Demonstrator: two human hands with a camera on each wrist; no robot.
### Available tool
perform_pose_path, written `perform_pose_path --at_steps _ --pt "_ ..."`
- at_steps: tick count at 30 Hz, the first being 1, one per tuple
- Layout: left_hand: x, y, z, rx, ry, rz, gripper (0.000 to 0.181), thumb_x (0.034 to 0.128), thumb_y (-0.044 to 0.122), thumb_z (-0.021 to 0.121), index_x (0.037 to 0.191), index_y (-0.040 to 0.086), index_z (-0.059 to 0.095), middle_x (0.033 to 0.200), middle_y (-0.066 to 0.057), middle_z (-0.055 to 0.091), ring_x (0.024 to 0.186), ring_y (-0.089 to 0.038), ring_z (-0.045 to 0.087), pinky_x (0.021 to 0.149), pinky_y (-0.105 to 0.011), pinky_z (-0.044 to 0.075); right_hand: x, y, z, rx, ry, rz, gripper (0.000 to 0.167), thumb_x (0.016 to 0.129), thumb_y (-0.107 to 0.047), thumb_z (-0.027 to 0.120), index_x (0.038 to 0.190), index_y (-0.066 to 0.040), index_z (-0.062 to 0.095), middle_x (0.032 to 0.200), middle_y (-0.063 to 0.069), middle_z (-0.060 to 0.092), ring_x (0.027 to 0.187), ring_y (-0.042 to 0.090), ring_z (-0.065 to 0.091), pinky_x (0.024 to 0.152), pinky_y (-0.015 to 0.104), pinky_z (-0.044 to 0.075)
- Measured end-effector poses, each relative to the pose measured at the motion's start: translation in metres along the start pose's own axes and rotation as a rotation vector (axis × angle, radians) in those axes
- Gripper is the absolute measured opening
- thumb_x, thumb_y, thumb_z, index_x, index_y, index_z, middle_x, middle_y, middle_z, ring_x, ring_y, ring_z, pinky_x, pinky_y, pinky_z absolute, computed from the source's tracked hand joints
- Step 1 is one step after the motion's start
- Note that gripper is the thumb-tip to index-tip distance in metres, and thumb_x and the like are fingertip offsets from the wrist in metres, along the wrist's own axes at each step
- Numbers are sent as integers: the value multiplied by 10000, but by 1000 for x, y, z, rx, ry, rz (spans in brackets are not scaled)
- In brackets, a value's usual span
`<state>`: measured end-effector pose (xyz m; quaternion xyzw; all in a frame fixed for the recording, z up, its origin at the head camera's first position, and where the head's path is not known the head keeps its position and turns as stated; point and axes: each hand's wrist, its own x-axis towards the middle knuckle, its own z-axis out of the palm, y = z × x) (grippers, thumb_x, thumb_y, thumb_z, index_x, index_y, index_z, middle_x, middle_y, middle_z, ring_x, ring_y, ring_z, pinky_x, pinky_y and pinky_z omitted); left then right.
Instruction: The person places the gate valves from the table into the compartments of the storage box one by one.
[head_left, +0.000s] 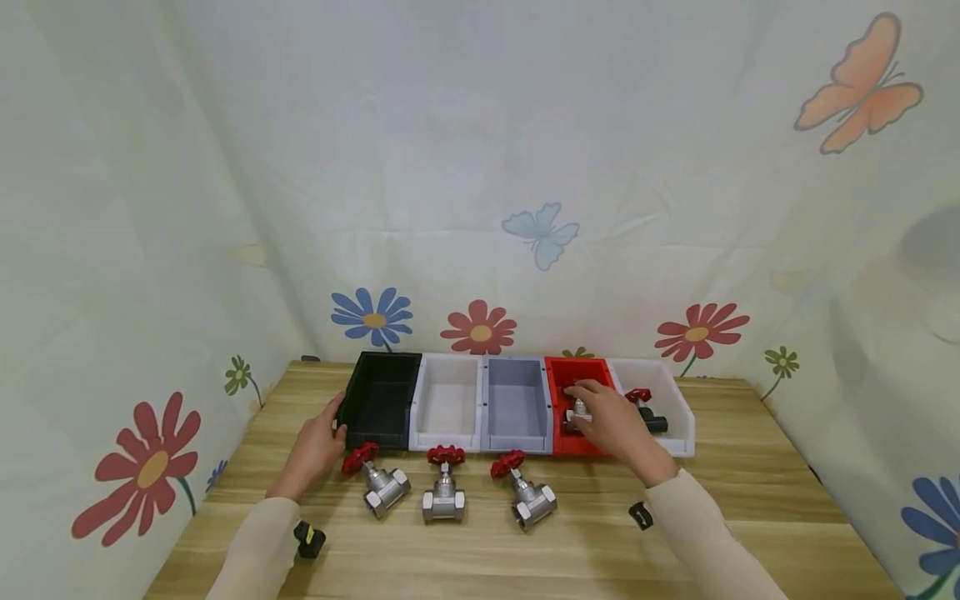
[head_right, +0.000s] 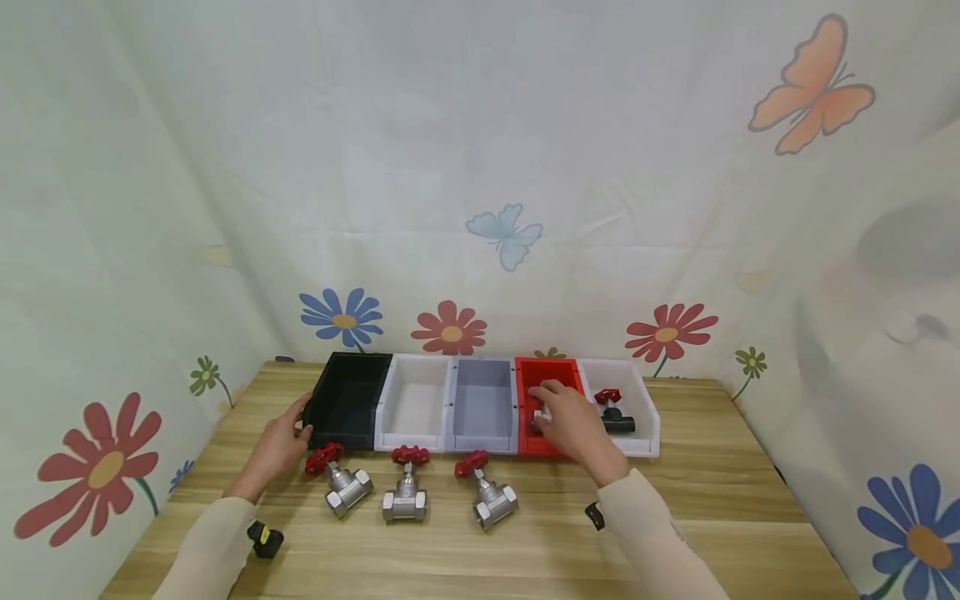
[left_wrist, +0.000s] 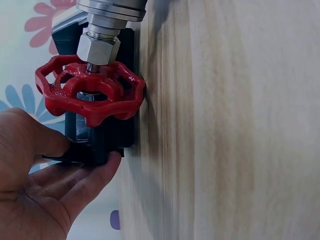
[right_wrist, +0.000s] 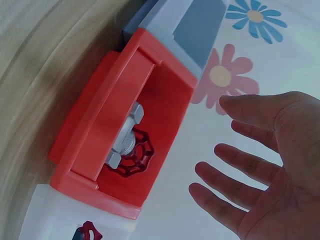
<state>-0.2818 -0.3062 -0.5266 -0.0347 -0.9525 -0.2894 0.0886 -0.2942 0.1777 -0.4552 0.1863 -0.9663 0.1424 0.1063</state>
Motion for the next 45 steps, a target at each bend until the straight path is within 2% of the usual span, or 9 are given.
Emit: perform_pose_path --at_steps 11,21,33,36,40,45 --pt "-1 0 0 3 6 -5 632 946 39 527 1526 -6 278 558 -33 482 471 -125 434 513 -293 352 -19 -12 -9 13 89 -94 477 832 -220 779 1284 -134 654 1305 77 632 1091 274 654 885 481 544" --pt "-1 -2 0 0 11 -3 630 947 36 526 1525 -11 278 600 -58 514 491 -134 448 533 -305 359 -35 -25 -10 -2 65 -130 510 811 -205 798 1296 -165 644 1302 77 627 1143 282 628 912 480 537" --pt "-2 1 -2 19 10 -8 631 950 47 531 1526 -2 278 622 -61 522 516 -139 461 549 -306 363 -47 -36 -1 -4 86 -253 481 797 -215 814 1254 -182 664 1238 25 635 1051 209 646 877 393 550" --pt "-2 2 -2 16 8 -9 633 950 48 529 1526 -5 274 628 -64 525 520 -139 464 548 -305 364 -48 -39 0 -3 70 -264 481 799 -219 812 1255 -184 662 1250 34 637 1076 218 642 916 402 539" --pt "-2 3 -3 16 9 -7 634 945 46 533 1523 -9 278 661 -76 549 529 -139 467 555 -306 366 -52 -44 1 13 26 -273 482 810 -222 798 1268 -179 654 1302 64 625 1184 271 608 987 459 500" --pt "-2 3 -2 20 17 -6 626 940 50 543 1515 -4 301 725 -121 604 539 -141 468 577 -309 374 -56 -47 6 32 -18 -284 489 815 -233 791 1280 -193 644 1311 39 616 1194 253 599 979 458 506"
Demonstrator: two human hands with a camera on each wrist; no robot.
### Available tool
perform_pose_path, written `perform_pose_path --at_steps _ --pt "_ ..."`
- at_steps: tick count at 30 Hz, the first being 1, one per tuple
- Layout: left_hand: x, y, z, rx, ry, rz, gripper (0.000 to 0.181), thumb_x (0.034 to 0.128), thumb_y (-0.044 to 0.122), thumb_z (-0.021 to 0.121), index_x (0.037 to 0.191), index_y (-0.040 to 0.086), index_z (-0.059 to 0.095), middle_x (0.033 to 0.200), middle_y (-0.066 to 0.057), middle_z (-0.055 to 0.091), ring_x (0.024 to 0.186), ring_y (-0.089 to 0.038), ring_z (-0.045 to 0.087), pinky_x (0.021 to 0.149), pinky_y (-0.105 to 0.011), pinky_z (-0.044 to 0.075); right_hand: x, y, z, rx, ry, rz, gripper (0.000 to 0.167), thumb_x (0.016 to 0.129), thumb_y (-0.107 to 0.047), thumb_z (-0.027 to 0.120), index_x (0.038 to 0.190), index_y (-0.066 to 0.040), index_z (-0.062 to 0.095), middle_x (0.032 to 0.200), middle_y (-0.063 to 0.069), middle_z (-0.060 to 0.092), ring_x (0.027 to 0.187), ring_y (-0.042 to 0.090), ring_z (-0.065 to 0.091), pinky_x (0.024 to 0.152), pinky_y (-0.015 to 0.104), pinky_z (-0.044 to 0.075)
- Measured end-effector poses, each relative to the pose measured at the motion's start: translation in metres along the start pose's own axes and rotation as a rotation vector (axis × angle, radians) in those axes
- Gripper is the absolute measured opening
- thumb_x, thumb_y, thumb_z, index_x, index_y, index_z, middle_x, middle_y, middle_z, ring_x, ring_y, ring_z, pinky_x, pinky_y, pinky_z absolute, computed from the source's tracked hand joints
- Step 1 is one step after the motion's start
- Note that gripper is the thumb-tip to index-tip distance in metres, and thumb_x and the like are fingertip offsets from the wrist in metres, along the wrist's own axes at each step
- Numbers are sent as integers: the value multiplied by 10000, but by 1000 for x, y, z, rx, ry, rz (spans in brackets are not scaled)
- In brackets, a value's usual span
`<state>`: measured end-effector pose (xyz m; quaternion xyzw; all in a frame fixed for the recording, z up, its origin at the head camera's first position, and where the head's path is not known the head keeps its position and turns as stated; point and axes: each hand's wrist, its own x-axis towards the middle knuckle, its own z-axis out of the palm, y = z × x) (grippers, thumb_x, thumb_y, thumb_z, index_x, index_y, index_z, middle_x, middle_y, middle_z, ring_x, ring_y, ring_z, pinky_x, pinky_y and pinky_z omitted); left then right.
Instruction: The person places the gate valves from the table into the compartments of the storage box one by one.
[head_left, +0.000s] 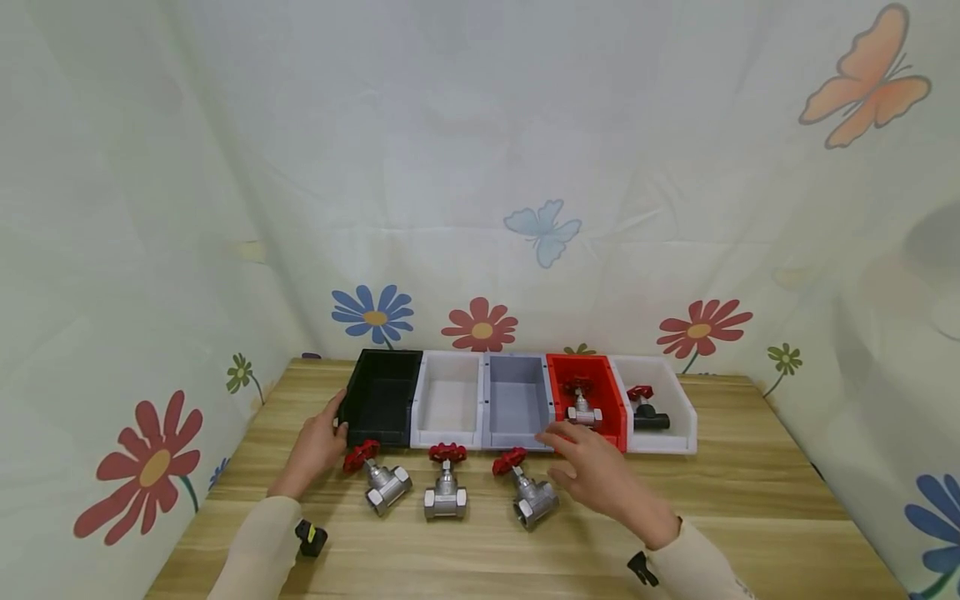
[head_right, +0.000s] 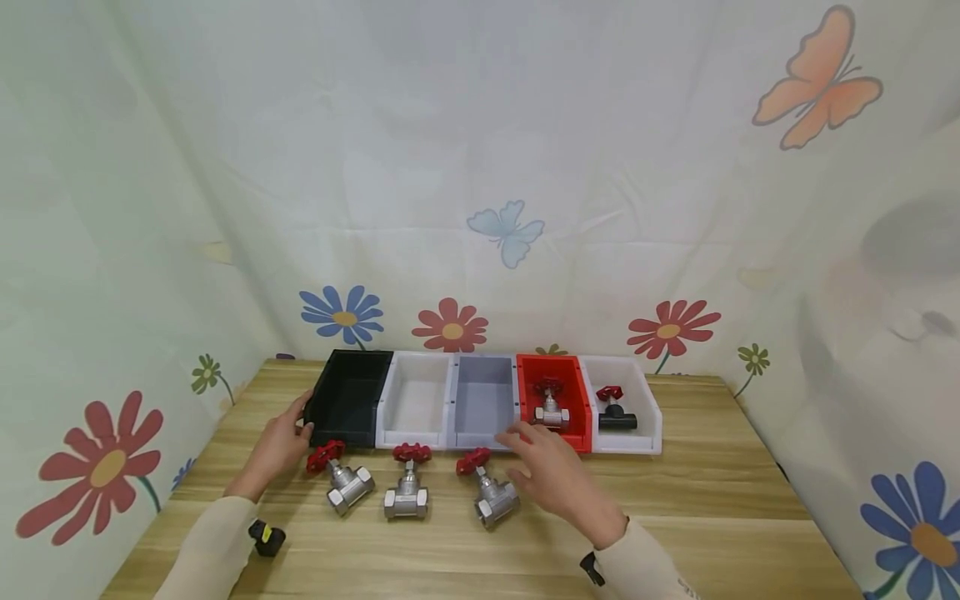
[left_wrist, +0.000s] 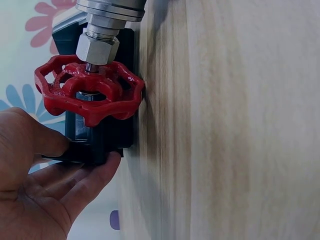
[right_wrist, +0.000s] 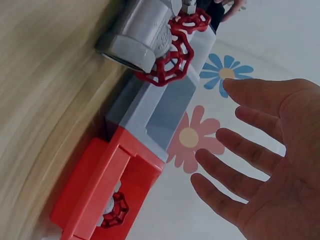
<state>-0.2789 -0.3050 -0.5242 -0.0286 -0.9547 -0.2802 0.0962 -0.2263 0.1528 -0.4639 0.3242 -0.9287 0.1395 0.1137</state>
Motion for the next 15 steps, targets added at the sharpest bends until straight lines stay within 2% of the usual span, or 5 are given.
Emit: perform_pose_path --at_steps 4,8,11,15 --pt "0 0 0 -2 1 0 622 943 50 543 1514 -5 303 921 -225 668 548 -139 478 584 -310 385 -1 -4 3 24 -18 -28 482 814 -202 791 1274 -193 644 1284 16 622 1154 229 612 959 439 516" --pt "-1 1 -2 -3 2 1 622 946 46 534 1517 -10 293 1168 -318 635 575 -143 503 605 -318 407 -4 -11 7 48 -51 -46 477 821 -187 786 1276 -192 642 1275 9 620 1147 230 606 964 449 511" --pt "-1 1 -3 -2 4 3 620 947 43 530 1516 -14 291 1247 -339 597 592 -145 514 619 -321 417 -7 -16 12 52 -83 -55 476 830 -195 779 1285 -191 639 1298 17 616 1179 237 591 985 458 498" --pt "-1 0 -2 -8 2 4 620 949 42 529 1518 -13 288 1233 -341 602 572 -142 503 604 -314 409 -10 -20 21 54 -106 -79 461 838 -212 775 1278 -189 643 1286 -1 627 1179 215 590 975 445 505"
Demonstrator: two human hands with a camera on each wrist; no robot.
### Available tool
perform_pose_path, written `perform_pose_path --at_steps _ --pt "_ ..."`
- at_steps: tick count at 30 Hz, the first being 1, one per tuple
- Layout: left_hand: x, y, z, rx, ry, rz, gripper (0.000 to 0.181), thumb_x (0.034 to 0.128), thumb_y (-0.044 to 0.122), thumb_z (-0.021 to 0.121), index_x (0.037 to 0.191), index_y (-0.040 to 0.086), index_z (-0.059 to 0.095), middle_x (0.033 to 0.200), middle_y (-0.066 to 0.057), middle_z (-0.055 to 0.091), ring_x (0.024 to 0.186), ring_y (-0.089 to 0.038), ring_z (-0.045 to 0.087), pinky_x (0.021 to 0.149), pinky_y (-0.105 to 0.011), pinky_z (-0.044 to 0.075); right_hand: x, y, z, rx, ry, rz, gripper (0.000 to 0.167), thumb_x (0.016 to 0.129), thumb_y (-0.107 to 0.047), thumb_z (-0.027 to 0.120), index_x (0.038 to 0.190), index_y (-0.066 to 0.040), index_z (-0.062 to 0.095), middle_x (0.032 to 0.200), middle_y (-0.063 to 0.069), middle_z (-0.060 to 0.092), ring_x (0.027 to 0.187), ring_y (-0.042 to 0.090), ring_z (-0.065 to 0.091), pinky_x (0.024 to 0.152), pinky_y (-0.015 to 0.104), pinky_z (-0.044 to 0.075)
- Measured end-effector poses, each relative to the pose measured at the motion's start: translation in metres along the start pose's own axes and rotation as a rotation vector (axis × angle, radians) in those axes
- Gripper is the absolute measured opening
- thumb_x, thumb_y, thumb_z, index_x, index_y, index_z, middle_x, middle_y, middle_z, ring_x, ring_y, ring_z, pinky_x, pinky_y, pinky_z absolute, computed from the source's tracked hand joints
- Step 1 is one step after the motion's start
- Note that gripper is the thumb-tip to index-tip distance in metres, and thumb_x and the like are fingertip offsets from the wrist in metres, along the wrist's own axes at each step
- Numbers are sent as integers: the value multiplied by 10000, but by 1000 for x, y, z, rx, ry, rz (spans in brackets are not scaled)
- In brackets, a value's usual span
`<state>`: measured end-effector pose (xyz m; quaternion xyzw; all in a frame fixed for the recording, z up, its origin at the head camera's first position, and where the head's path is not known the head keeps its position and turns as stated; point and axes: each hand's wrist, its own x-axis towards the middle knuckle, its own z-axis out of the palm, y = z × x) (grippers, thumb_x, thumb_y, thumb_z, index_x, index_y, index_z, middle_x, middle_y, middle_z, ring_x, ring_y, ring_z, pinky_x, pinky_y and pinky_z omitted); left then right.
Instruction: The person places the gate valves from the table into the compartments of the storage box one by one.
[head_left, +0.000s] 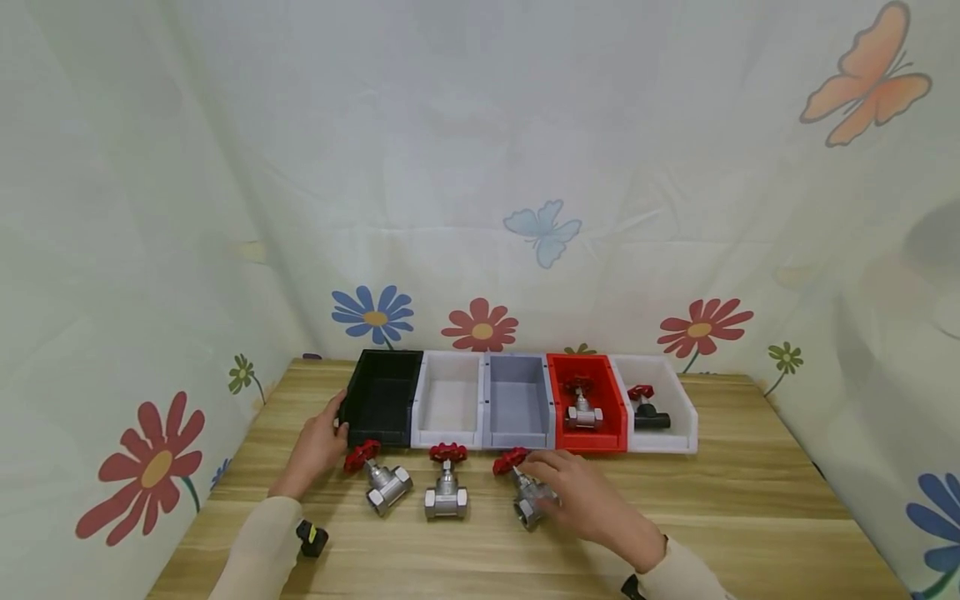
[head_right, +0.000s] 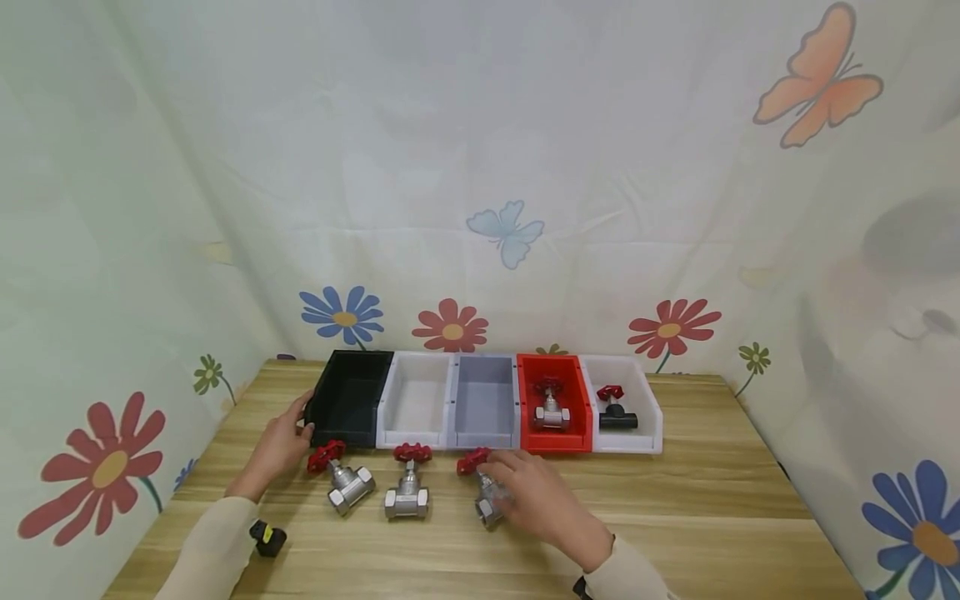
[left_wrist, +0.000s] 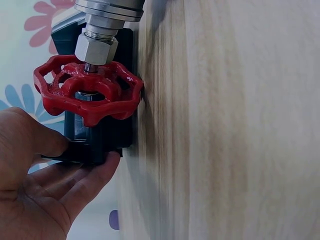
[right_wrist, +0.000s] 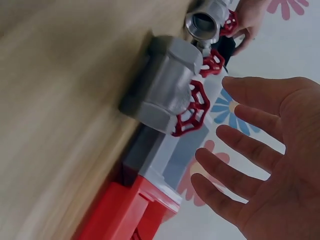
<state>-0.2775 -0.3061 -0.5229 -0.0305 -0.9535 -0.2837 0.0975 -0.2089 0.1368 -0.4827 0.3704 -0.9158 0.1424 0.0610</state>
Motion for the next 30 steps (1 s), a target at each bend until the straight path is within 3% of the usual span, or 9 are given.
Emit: perform_pose_path --at_steps 17,23,30 --pt "1 -3 3 -1 9 1 618 946 42 530 1514 -13 293 1185 -324 624 582 -146 507 596 -313 403 -5 0 18 0 -70 -12 459 823 -208 782 1265 -199 661 1316 50 625 1163 267 616 960 483 508" --pt "1 -3 3 -6 11 2 619 941 41 532 1511 -17 298 1111 -305 638 553 -144 490 561 -306 383 -6 2 22 -8 -62 -41 467 816 -168 785 1266 -184 661 1278 30 646 1115 228 645 947 431 520" --pt "1 -3 4 -12 12 9 620 941 36 530 1511 -19 293 1143 -312 631 551 -141 489 559 -304 383 -6 3 25 -15 -60 -58 464 809 -137 786 1256 -180 667 1269 33 648 1107 235 648 940 431 522"
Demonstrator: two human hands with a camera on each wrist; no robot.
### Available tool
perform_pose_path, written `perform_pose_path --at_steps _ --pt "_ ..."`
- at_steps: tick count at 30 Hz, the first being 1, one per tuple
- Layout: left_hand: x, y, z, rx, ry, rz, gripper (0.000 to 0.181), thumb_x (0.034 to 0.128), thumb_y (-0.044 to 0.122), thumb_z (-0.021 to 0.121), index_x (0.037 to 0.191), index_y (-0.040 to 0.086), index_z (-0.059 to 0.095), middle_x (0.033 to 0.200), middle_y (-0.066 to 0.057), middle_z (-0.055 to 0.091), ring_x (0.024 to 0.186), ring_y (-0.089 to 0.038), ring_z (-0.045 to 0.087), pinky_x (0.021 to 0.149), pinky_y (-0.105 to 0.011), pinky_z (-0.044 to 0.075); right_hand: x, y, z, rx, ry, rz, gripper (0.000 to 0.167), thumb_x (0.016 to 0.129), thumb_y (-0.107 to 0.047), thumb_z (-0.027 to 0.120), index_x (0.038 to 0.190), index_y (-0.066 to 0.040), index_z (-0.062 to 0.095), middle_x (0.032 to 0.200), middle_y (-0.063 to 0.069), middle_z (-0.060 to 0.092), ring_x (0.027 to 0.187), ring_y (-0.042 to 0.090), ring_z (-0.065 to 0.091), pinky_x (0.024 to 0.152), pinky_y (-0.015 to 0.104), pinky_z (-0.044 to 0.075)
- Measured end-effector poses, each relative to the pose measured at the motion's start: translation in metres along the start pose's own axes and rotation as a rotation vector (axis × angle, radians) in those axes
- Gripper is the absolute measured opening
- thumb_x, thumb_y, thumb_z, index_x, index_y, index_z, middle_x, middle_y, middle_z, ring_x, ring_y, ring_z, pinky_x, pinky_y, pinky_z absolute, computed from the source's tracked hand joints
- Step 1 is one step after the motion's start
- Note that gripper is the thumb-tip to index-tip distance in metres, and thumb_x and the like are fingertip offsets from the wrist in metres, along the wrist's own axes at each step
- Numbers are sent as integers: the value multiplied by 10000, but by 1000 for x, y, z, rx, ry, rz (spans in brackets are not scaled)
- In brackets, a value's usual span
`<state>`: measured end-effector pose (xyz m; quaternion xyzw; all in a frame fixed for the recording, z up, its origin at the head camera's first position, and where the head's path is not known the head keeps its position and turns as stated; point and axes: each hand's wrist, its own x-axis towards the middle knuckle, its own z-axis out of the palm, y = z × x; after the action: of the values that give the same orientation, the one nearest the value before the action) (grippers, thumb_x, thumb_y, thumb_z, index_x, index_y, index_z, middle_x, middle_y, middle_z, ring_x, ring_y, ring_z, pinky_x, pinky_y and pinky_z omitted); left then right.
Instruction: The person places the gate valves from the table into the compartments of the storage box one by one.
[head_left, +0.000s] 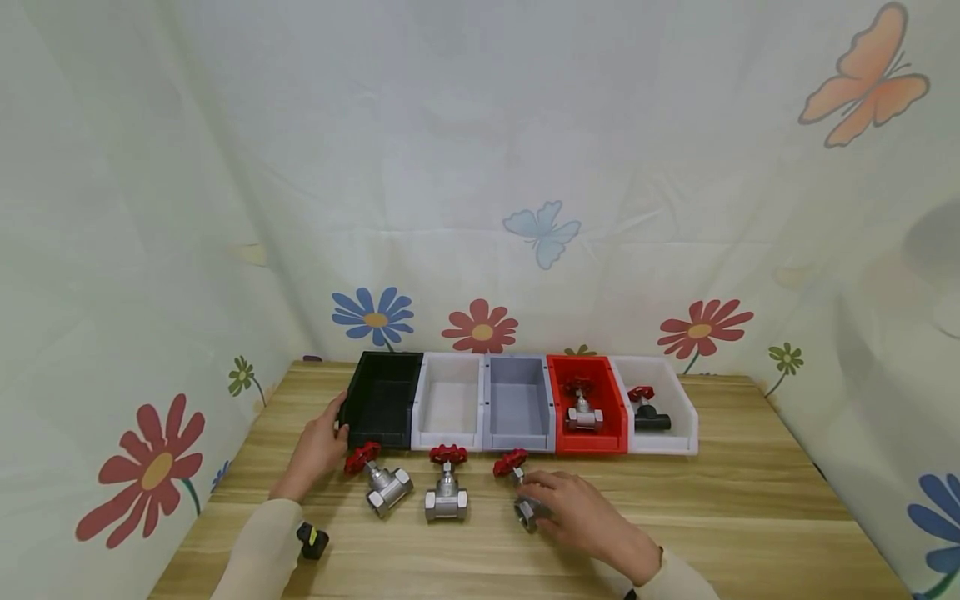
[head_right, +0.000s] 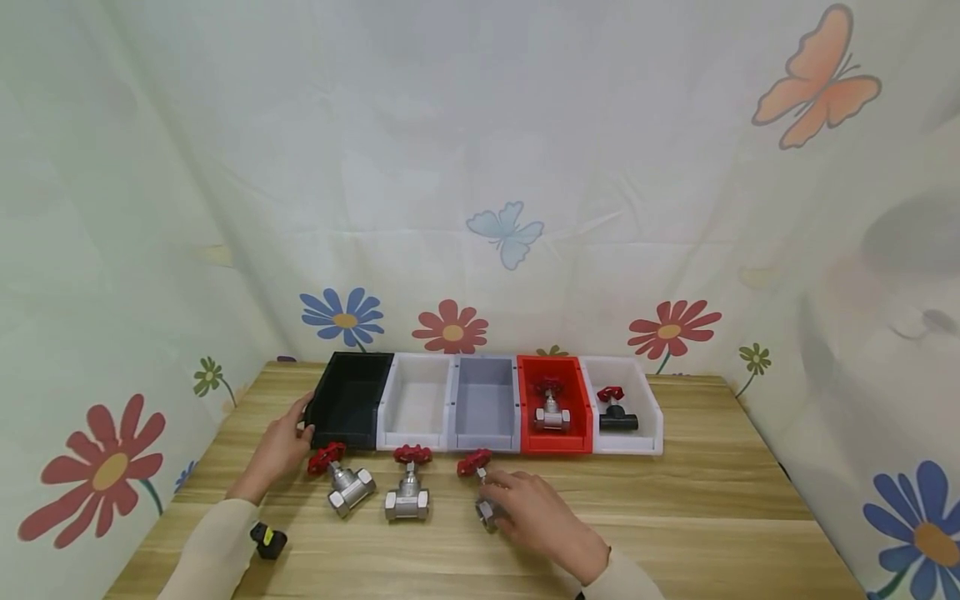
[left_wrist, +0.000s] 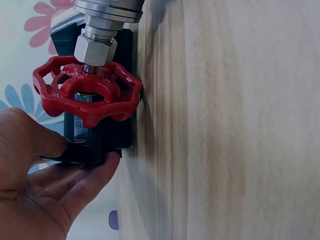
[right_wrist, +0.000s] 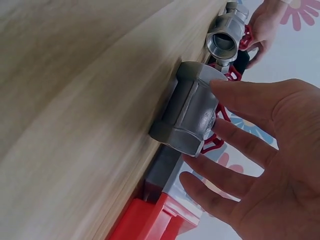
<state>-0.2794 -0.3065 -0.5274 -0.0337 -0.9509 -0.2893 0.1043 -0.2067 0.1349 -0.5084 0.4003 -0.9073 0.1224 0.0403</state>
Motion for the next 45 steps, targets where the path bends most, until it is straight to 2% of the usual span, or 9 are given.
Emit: perform_pose_path --at_steps 10,13,23,35,45 --pt "0 1 0 3 0 -11 622 940 33 531 1513 -14 292 1224 -332 608 590 -145 521 606 -317 415 2 0 7 -17 -32 36 462 808 -160 783 1252 -215 668 1302 12 598 1132 232 616 922 431 524" --pt "-1 2 0 4 4 -10 619 940 33 532 1511 -15 297 1236 -332 605 600 -150 525 627 -328 423 3 0 7 -7 -43 26 443 820 -141 772 1245 -215 671 1293 4 605 1120 227 619 917 426 525" --pt "-2 4 -1 7 20 2 611 935 34 543 1500 -17 317 1122 -314 647 578 -154 494 621 -334 410 7 0 8 -10 -93 -22 453 832 -117 756 1257 -241 662 1344 -6 603 1161 230 606 961 421 508" --pt "-4 6 -2 2 21 -3 610 938 24 543 1503 -16 316 1190 -331 626 607 -160 532 656 -369 443 10 2 14 -20 -122 -37 482 806 -146 774 1255 -272 649 1315 -44 599 1162 219 587 954 429 500" --pt "-4 5 -3 4 2 -14 617 953 41 524 1521 1 284 1276 -332 587 615 -156 533 663 -358 439 15 2 16 9 -144 -39 463 796 -87 741 1208 -286 669 1290 -54 612 1151 209 583 978 426 490"
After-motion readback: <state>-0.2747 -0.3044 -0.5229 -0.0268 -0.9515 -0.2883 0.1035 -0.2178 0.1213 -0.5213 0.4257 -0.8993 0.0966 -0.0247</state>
